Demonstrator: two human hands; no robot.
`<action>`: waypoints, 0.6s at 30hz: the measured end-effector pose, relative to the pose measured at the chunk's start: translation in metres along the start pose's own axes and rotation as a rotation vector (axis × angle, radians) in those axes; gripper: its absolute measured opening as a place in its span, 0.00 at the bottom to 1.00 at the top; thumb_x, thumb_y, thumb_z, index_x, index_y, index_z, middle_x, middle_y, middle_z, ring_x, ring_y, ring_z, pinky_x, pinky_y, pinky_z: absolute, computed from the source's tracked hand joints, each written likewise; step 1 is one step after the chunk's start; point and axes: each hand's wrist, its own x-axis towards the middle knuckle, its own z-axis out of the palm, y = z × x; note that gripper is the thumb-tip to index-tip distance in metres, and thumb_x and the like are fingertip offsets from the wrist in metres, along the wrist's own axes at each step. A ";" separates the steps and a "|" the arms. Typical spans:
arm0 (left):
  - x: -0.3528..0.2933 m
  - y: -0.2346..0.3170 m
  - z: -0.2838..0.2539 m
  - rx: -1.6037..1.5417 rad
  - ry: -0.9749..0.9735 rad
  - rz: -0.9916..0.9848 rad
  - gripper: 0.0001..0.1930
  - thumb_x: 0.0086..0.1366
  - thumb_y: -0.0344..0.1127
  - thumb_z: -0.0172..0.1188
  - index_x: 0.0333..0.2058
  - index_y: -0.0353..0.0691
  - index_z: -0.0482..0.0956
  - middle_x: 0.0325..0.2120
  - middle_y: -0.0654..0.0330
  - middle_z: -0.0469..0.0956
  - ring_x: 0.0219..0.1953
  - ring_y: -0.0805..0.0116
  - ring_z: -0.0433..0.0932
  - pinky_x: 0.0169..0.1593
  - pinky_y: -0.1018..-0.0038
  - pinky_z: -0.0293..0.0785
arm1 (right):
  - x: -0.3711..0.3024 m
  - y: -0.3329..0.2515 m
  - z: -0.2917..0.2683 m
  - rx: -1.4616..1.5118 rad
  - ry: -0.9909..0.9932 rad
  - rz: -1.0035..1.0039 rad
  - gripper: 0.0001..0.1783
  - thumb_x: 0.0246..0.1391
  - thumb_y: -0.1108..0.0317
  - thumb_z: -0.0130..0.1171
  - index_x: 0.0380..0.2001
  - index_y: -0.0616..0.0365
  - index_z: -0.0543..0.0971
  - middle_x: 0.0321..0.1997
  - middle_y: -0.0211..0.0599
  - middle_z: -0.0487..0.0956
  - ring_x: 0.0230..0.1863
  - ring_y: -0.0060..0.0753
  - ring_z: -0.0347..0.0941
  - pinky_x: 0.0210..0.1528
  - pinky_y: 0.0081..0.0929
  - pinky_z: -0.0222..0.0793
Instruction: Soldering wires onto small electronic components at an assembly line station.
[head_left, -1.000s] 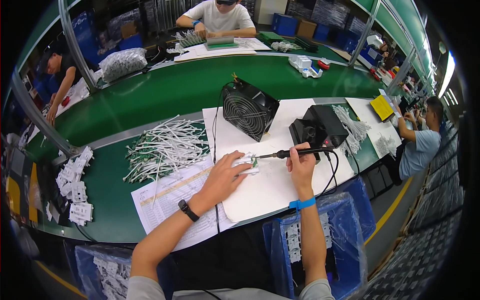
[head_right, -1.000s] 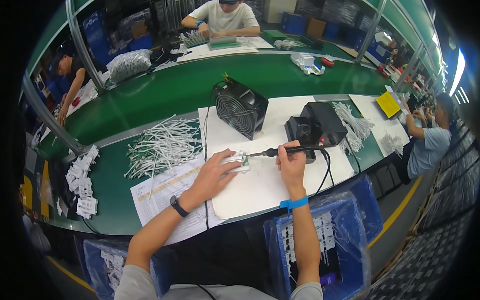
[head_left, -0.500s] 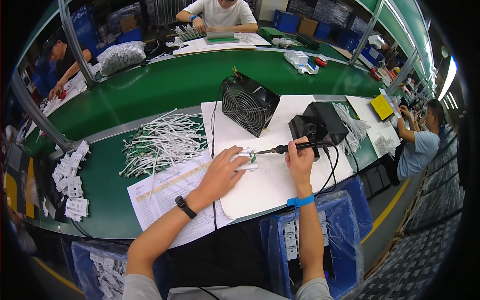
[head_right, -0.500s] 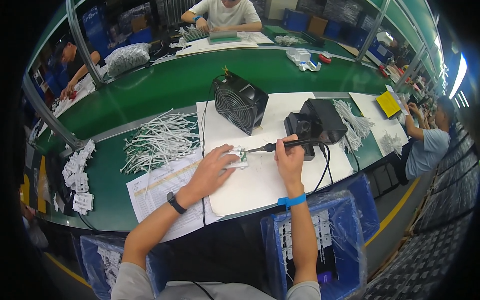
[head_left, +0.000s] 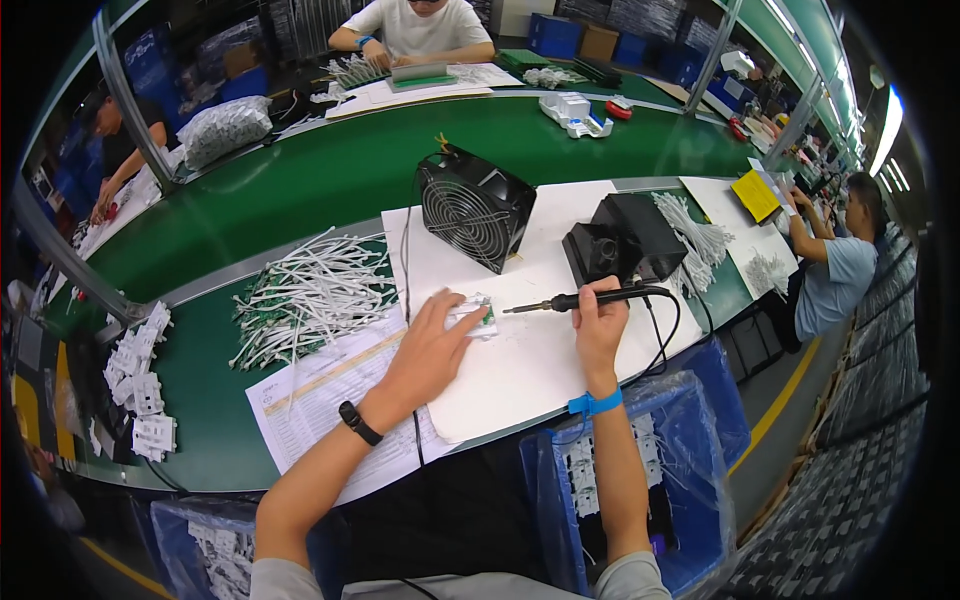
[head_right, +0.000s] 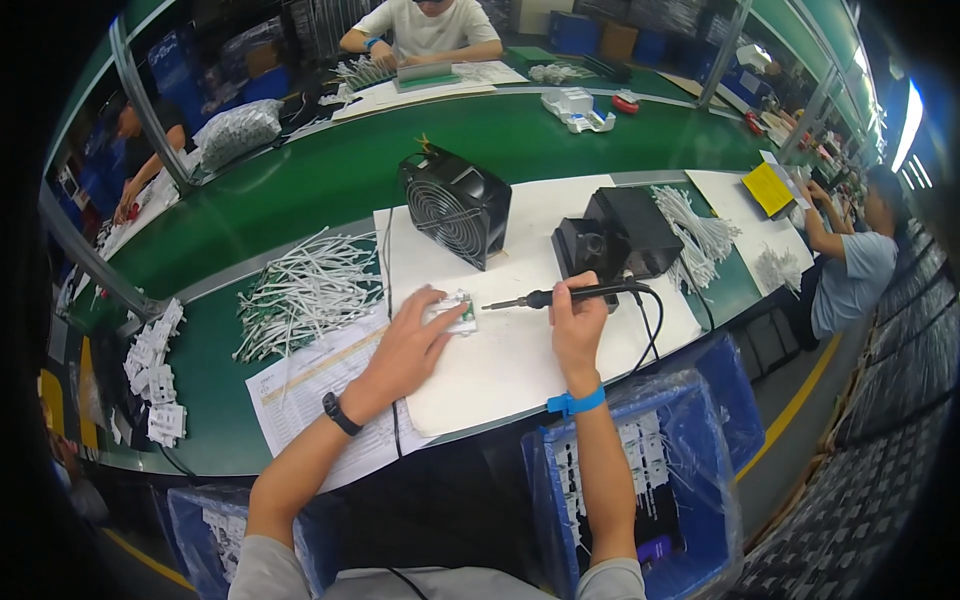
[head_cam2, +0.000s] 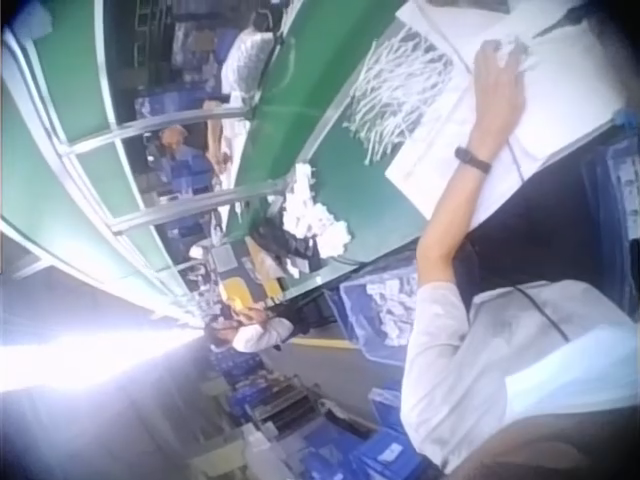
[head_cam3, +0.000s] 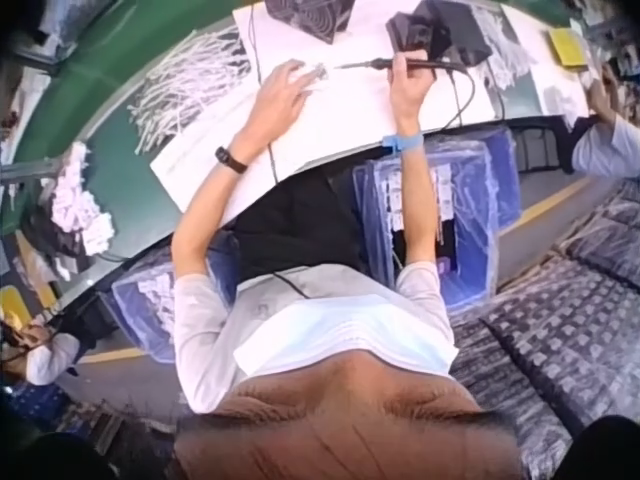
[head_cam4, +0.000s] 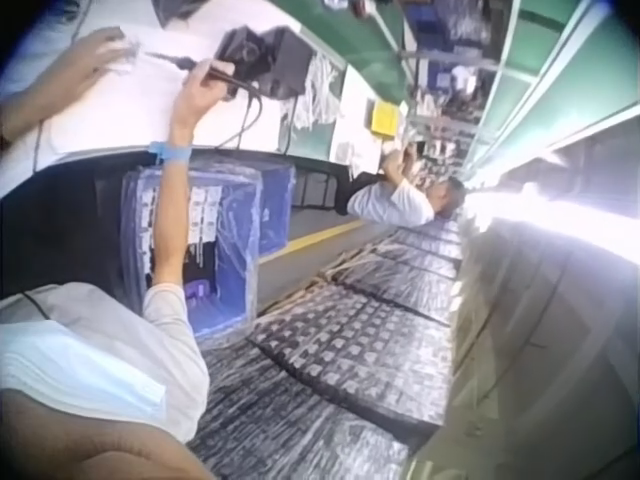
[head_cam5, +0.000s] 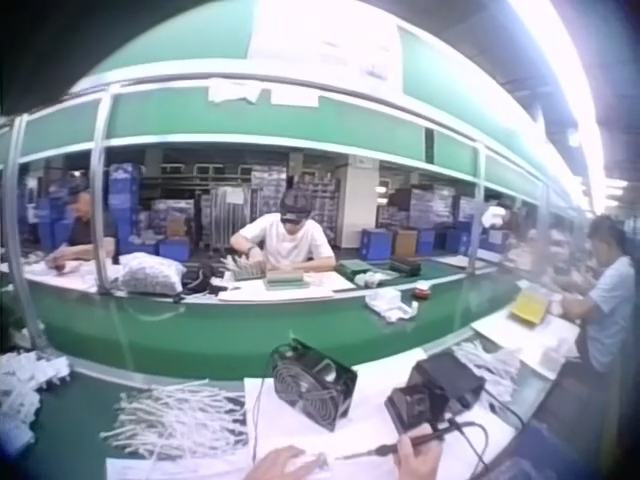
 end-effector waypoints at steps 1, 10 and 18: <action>0.000 -0.002 0.001 0.050 0.033 0.004 0.24 0.67 0.27 0.58 0.62 0.49 0.76 0.62 0.43 0.66 0.68 0.40 0.61 0.71 0.56 0.60 | -0.001 0.001 0.000 0.024 -0.014 0.017 0.07 0.68 0.73 0.55 0.34 0.56 0.70 0.22 0.25 0.70 0.19 0.14 0.64 0.21 0.15 0.59; 0.005 -0.013 -0.009 0.049 -0.064 -0.056 0.25 0.69 0.26 0.54 0.63 0.53 0.75 0.66 0.43 0.63 0.71 0.41 0.58 0.72 0.57 0.59 | 0.000 -0.008 0.005 0.075 -0.188 0.129 0.06 0.66 0.73 0.59 0.35 0.59 0.71 0.22 0.31 0.75 0.19 0.17 0.71 0.19 0.15 0.64; 0.006 -0.009 -0.010 0.046 -0.052 -0.033 0.26 0.67 0.23 0.53 0.62 0.50 0.77 0.66 0.41 0.63 0.71 0.39 0.58 0.71 0.56 0.60 | -0.001 -0.012 0.005 0.058 -0.235 0.127 0.06 0.68 0.73 0.55 0.35 0.60 0.71 0.22 0.32 0.74 0.19 0.20 0.71 0.18 0.17 0.66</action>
